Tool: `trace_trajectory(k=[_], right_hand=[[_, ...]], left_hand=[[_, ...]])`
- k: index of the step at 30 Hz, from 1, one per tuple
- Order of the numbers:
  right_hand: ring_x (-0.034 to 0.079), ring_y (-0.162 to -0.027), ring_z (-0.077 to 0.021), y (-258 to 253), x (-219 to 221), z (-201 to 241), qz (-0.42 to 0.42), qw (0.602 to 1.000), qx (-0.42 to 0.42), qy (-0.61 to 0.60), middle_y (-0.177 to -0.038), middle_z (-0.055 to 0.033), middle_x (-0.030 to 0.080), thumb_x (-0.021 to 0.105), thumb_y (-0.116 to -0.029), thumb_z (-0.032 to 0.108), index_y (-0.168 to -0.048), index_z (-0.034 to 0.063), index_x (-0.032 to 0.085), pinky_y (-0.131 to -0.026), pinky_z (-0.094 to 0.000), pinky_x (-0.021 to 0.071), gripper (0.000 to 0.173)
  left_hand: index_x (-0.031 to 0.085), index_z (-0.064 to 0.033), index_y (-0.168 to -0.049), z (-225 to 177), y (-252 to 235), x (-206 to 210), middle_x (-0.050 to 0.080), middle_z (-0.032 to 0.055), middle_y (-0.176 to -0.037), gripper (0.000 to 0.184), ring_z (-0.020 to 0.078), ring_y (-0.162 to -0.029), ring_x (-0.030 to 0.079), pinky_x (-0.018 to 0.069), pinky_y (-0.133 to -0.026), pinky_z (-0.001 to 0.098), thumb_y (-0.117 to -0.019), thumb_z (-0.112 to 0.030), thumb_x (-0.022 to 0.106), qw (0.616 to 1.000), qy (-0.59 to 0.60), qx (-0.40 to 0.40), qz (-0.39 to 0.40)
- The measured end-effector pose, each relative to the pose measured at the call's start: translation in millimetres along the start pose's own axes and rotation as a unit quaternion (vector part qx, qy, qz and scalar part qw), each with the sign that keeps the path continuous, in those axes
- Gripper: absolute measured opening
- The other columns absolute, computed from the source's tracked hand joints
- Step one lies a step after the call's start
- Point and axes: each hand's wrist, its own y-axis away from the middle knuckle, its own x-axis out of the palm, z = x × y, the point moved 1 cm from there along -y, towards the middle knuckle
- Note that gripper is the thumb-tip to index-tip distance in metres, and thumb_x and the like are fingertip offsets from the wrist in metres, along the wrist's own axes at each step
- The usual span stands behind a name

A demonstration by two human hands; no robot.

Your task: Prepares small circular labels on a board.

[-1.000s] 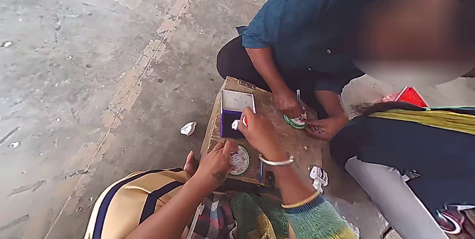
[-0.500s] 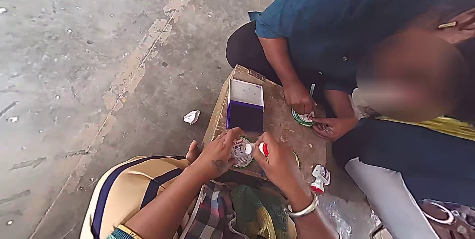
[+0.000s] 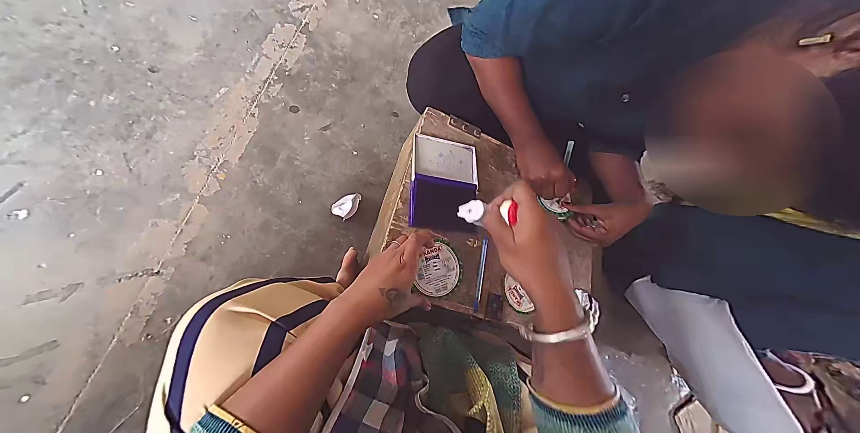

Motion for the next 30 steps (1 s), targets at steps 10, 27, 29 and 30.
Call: trace_trajectory(k=[10,27,29,30], right_hand=[[0.067,-0.083,-0.0425,-53.9,33.9,2.5,0.081,0.995,0.049,0.043,-0.086,-0.0215,0.067,0.065,-0.1013,0.020,-0.113,0.0007,0.060,-0.068,-0.0602,0.0497,0.023],[0.049,-0.062,0.0045,76.6,-3.6,-30.4,-0.050,0.990,0.061,-0.116,-0.074,0.0066,0.055,0.052,-0.0962,0.025,-0.099,0.0031,0.060,-0.058,-0.0173,0.0413,0.023],[0.048,-0.061,0.0052,82.3,-4.8,-29.5,-0.055,0.990,0.064,-0.114,-0.073,0.0078,0.055,0.053,-0.0962,0.025,-0.099,0.0041,0.060,-0.056,-0.0167,0.0402,0.023],[0.047,-0.059,0.0060,83.9,-5.9,-29.0,-0.050,0.990,0.062,-0.112,-0.072,0.0088,0.054,0.052,-0.0970,0.026,-0.100,0.0049,0.061,-0.055,-0.0154,0.0395,0.023]], left_hand=[[0.075,-0.0061,-0.114,1.2,-7.1,-6.7,0.057,0.0202,-0.144,0.038,0.0375,-0.134,0.052,0.0434,-0.107,0.0514,-0.0813,-0.022,0.086,0.997,-0.029,0.019,0.068],[0.079,-0.0020,-0.083,6.9,-11.0,-6.4,0.072,0.0145,-0.118,0.021,0.0227,-0.113,0.065,0.0505,-0.098,0.0414,-0.0806,-0.022,0.086,0.996,0.085,-0.018,-0.018],[0.077,-0.0003,-0.081,6.8,-12.7,-7.7,0.073,0.0138,-0.113,0.023,0.0193,-0.106,0.066,0.0514,-0.093,0.0386,-0.0803,-0.022,0.086,0.994,0.105,-0.021,-0.031],[0.076,0.0003,-0.082,9.2,-12.8,-6.9,0.074,0.0134,-0.109,0.023,0.0177,-0.101,0.067,0.0524,-0.090,0.0371,-0.0828,-0.022,0.084,0.993,0.113,-0.015,-0.043]])
